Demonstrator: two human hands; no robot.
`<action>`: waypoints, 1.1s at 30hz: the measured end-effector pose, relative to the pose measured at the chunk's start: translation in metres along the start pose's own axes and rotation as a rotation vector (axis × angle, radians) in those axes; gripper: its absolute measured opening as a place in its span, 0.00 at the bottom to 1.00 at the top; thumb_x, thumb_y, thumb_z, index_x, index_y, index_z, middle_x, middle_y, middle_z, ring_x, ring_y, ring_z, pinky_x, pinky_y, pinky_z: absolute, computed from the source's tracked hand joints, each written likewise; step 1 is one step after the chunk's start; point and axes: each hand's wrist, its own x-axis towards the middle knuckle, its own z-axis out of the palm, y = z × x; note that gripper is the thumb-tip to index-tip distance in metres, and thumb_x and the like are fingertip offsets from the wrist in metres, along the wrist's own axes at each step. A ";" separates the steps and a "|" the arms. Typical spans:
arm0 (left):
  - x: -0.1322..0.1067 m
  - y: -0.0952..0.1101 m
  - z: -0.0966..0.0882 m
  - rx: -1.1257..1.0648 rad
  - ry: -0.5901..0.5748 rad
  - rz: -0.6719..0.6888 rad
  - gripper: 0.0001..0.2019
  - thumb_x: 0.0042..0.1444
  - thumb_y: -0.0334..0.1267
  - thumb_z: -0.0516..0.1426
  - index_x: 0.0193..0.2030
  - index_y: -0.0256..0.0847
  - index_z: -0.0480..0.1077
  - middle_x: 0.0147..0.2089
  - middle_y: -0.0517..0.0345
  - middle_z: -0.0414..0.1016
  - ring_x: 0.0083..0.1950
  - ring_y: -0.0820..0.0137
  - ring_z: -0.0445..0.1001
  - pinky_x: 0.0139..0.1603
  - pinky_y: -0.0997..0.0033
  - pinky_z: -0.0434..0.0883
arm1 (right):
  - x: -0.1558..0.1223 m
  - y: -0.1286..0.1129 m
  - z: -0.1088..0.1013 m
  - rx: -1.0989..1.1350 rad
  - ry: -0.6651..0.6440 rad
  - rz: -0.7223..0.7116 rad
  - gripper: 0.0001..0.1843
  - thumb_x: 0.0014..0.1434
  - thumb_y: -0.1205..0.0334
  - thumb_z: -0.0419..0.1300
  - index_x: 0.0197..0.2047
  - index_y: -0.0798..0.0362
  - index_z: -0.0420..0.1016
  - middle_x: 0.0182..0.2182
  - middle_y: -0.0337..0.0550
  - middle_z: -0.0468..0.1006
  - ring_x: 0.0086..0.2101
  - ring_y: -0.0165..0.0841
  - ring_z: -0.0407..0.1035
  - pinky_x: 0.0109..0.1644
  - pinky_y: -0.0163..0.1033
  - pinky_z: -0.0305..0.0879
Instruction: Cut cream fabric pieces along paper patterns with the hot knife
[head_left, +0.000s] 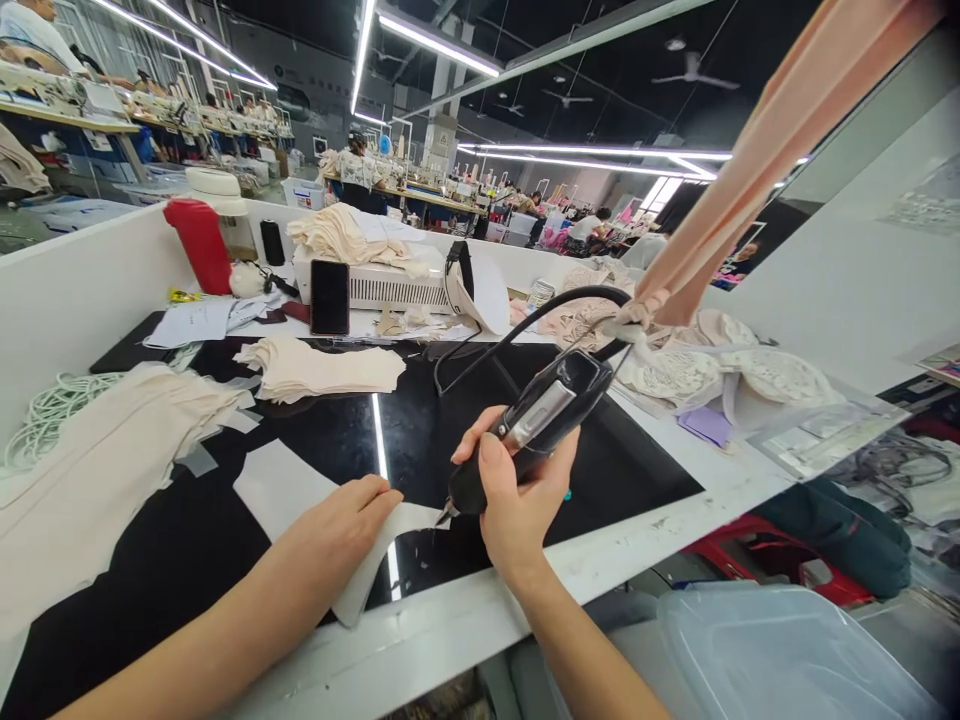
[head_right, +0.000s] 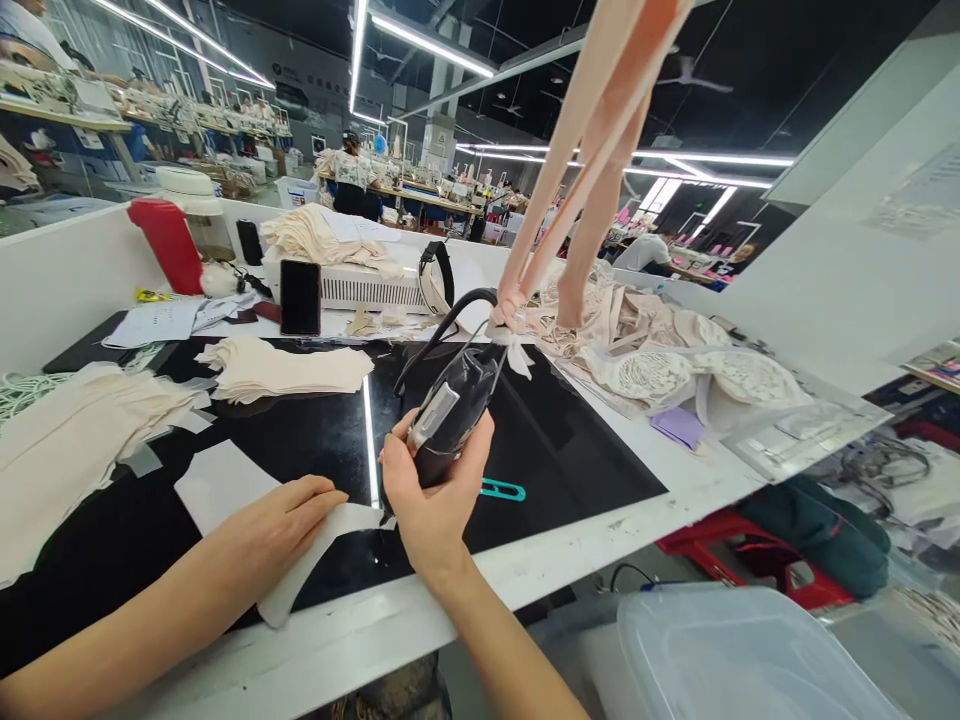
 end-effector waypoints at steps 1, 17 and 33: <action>-0.001 -0.001 -0.001 -0.009 -0.013 0.002 0.24 0.60 0.20 0.46 0.58 0.41 0.68 0.53 0.52 0.73 0.50 0.65 0.76 0.49 0.66 0.77 | -0.001 -0.001 0.000 -0.006 0.007 0.006 0.23 0.59 0.71 0.64 0.53 0.43 0.64 0.34 0.29 0.78 0.25 0.25 0.72 0.30 0.33 0.73; -0.007 0.035 -0.022 0.389 -0.013 0.082 0.17 0.72 0.31 0.48 0.63 0.38 0.68 0.54 0.46 0.80 0.51 0.58 0.82 0.42 0.65 0.81 | -0.012 -0.016 0.003 -0.013 0.027 0.048 0.23 0.57 0.68 0.67 0.51 0.45 0.62 0.32 0.31 0.77 0.25 0.26 0.72 0.30 0.33 0.72; -0.013 0.052 -0.002 0.571 -0.007 0.132 0.30 0.66 0.57 0.60 0.66 0.36 0.72 0.60 0.29 0.77 0.58 0.46 0.80 0.54 0.49 0.81 | -0.001 -0.003 0.008 0.130 -0.008 0.038 0.19 0.63 0.58 0.68 0.52 0.42 0.64 0.33 0.31 0.77 0.24 0.27 0.71 0.28 0.35 0.71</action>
